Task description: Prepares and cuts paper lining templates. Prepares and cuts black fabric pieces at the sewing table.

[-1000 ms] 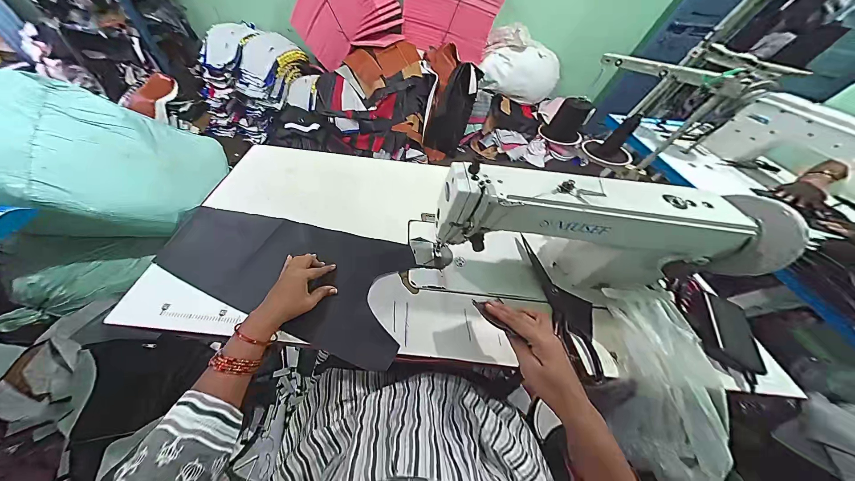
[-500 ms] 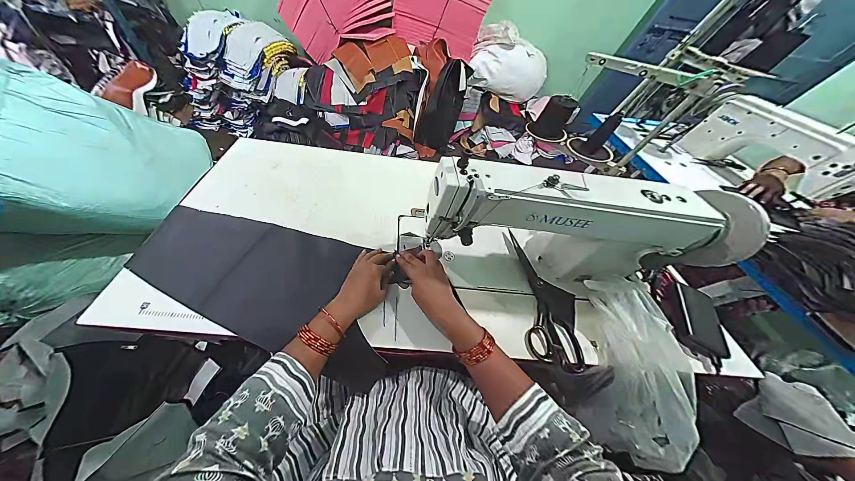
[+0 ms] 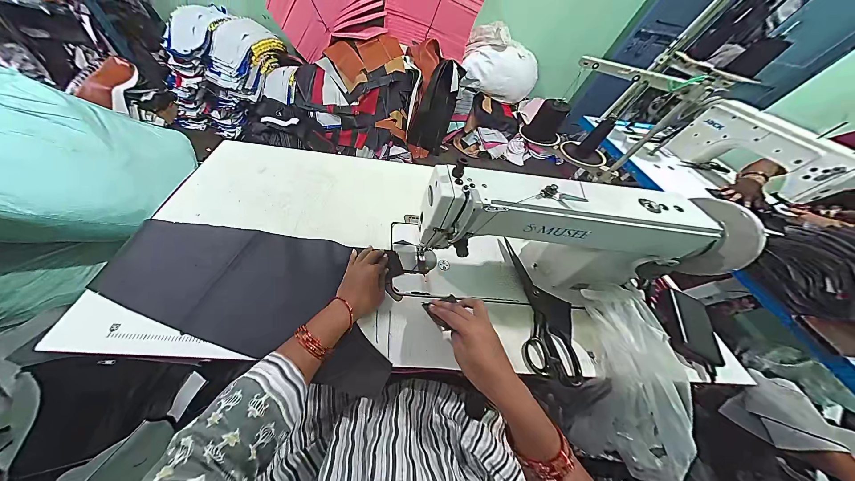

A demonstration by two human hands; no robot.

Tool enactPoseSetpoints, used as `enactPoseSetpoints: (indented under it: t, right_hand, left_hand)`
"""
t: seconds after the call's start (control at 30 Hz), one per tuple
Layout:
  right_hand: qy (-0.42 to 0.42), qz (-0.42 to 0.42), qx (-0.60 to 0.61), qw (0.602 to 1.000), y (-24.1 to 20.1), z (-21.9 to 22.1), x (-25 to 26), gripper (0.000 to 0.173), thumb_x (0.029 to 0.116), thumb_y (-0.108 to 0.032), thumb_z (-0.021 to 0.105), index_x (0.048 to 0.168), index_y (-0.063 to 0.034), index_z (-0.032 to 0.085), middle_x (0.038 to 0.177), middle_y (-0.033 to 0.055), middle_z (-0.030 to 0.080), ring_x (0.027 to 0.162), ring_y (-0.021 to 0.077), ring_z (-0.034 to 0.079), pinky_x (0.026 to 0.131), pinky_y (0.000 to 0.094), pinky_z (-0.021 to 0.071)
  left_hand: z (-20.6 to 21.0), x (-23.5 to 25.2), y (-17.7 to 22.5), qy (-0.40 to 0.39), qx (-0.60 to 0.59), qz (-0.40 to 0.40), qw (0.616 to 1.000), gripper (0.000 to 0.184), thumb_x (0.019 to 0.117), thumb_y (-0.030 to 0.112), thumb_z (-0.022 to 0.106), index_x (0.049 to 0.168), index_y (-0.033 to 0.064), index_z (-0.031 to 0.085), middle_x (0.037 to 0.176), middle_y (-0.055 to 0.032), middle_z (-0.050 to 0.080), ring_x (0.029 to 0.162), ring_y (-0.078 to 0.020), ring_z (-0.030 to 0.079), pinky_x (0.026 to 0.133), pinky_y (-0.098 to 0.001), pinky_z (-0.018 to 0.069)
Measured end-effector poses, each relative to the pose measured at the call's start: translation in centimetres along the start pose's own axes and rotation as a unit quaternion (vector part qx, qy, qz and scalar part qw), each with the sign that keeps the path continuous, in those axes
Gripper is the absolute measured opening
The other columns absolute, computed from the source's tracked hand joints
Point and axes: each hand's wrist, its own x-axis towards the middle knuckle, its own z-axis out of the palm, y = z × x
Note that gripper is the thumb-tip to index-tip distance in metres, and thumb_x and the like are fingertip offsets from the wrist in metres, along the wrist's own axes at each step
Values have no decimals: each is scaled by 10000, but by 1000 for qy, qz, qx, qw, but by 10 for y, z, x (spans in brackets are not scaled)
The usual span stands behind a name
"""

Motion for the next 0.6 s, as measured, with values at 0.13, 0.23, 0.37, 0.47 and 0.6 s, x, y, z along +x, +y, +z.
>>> enactPoseSetpoints:
  t: [0.13,0.23,0.37,0.47,0.6]
  right_hand:
    - [25,22,12,999,10,-6,-5,487,852,115,451,1188,-40,767,1262,92,733,1143,415,648,1001,541,471]
    - [20,34,-17,999,6,-7,-6,489,846,135,466,1203,-30,756,1277,120,722,1155,456,638,978,568,485]
    - [2,47,-46,998,2,-4,1,497,852,159,494,1232,-42,744,1298,127,709,1185,467,617,953,578,500]
    - [21,17,-58,998,-4,12,10,475,874,140,513,1225,-72,752,1274,106,722,1178,429,636,959,538,517]
    - [-22,-9,-102,994,-14,45,15,436,876,122,545,1228,-49,739,1290,125,710,1168,421,643,882,528,547]
  left_hand:
    - [-2,54,-6,37,16,-62,997,420,1095,199,432,1448,10,559,1564,-193,464,1533,-378,295,1242,-649,111]
    - [1,65,-6,92,32,-42,994,445,1093,222,464,1492,32,520,1603,-206,414,1530,-522,193,1150,-800,72]
    - [-5,13,12,95,-13,39,995,319,1009,116,600,1307,62,702,1502,-159,555,1524,-470,266,1173,-772,50]
    - [3,-36,5,11,-68,96,993,248,996,116,605,1165,57,776,1362,-145,668,1460,-404,421,1228,-644,187]
    - [11,-64,-4,-34,-79,117,989,330,1028,150,537,1288,69,723,1479,-96,592,1494,-362,390,1245,-612,157]
